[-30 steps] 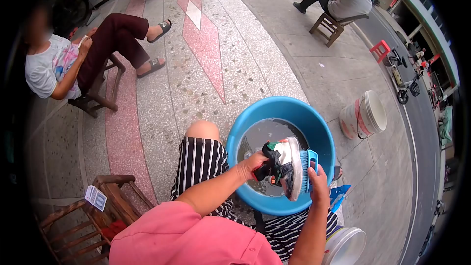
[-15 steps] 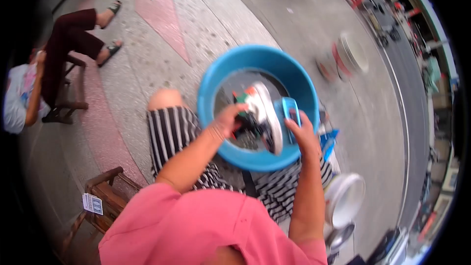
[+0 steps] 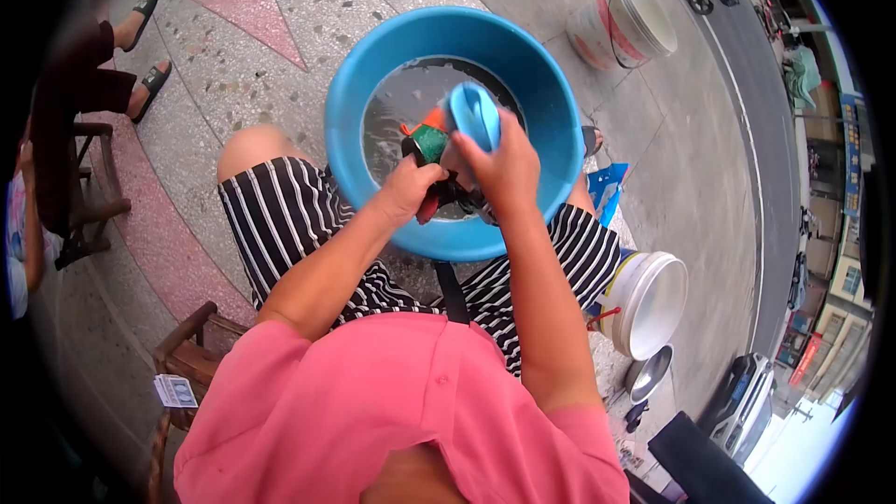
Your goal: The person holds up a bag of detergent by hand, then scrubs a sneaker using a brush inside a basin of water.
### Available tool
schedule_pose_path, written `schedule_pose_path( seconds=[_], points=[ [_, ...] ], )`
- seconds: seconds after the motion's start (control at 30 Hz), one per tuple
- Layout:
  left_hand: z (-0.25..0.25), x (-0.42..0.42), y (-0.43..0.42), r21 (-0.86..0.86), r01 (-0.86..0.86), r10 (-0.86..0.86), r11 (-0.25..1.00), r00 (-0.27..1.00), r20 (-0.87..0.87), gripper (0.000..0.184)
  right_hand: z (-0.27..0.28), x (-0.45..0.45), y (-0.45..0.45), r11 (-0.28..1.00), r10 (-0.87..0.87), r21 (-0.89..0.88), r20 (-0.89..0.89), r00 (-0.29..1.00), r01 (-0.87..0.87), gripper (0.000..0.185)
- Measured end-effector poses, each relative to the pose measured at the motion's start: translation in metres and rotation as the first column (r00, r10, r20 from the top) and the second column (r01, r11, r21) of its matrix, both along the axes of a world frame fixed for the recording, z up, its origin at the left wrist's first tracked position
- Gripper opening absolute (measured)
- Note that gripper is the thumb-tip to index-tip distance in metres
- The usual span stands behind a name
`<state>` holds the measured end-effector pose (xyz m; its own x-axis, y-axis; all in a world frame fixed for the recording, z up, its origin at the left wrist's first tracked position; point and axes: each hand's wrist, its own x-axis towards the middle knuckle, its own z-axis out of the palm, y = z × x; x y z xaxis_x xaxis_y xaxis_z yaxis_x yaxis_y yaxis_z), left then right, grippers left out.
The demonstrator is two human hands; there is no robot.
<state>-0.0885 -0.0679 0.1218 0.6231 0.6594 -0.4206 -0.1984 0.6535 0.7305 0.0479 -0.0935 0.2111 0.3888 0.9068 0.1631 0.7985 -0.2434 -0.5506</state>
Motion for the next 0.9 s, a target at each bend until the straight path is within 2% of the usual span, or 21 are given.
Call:
schedule_pose_path(
  seconds=[0.07,0.1,0.13,0.2,0.27,0.3,0.37,0.4,0.43,0.57,0.67,0.77,0.8,0.83,0.9],
  points=[
    [-0.004,0.005,-0.008,0.173,0.059,-0.053,0.983,0.998,-0.040,0.026,0.000,0.010,0.031,0.999,-0.038,0.029,0.038,0.999,0.037,0.055],
    [-0.003,0.005,-0.010,0.172,0.106,-0.097,0.979,0.993,-0.060,0.027,0.004,0.015,0.038,0.998,-0.057,0.026,0.023,0.998,0.056,0.055],
    [-0.001,0.002,-0.008,0.170,0.141,-0.130,0.975,0.989,-0.078,0.028,0.006,0.019,0.041,0.996,-0.087,0.028,-0.068,0.994,0.089,0.054],
    [0.005,-0.001,-0.003,0.130,0.087,-0.091,0.988,0.996,0.024,0.028,0.005,0.026,0.037,0.987,-0.107,0.092,-0.242,0.964,0.133,0.052],
    [0.025,0.000,0.007,0.030,-0.067,0.057,0.997,0.968,0.246,0.029,-0.018,0.032,0.022,0.980,-0.086,0.137,-0.348,0.934,0.142,0.055],
    [0.036,-0.002,0.011,-0.108,-0.076,0.108,0.991,0.939,0.326,0.029,-0.031,0.032,0.012,0.976,-0.082,0.152,-0.418,0.905,0.158,0.056],
    [0.024,0.003,0.017,-0.156,-0.238,0.278,0.959,0.900,0.335,0.028,-0.032,0.021,-0.006,0.987,-0.073,0.100,-0.437,0.896,0.129,0.056],
    [0.022,0.002,0.017,-0.120,-0.215,0.242,0.969,0.927,0.288,0.028,-0.032,0.015,-0.015,0.988,-0.077,0.092,-0.421,0.904,0.127,0.056],
    [0.021,0.000,0.017,-0.085,-0.192,0.207,0.978,0.949,0.240,0.028,-0.035,0.007,-0.023,0.976,-0.061,0.163,-0.426,0.903,0.143,0.057],
    [0.005,0.000,0.012,0.059,-0.104,0.097,0.993,0.989,0.110,0.029,-0.027,-0.008,-0.044,0.984,-0.039,0.149,-0.337,0.941,0.094,0.057],
    [-0.013,0.013,0.007,0.388,-0.042,0.063,0.921,0.997,-0.042,0.030,-0.016,-0.009,-0.037,0.993,-0.059,0.094,-0.179,0.982,0.077,0.056],
    [-0.011,0.015,0.003,0.495,-0.007,0.050,0.869,0.996,-0.074,0.030,-0.010,-0.002,-0.011,0.993,-0.117,-0.013,-0.048,0.992,0.116,0.053],
    [-0.003,0.012,0.001,0.374,0.030,0.006,0.927,0.995,-0.095,0.030,-0.012,0.000,0.000,0.992,-0.123,-0.035,-0.009,0.992,0.122,0.053],
    [-0.005,0.011,-0.001,0.409,0.024,0.017,0.912,0.995,-0.098,0.029,-0.013,0.005,0.006,0.990,-0.124,-0.059,0.030,0.992,0.126,0.052],
    [-0.011,0.011,-0.003,0.479,-0.007,0.060,0.878,0.994,-0.097,0.027,-0.012,0.015,0.010,0.974,-0.206,-0.102,-0.035,0.978,0.202,0.051]
  ],
)
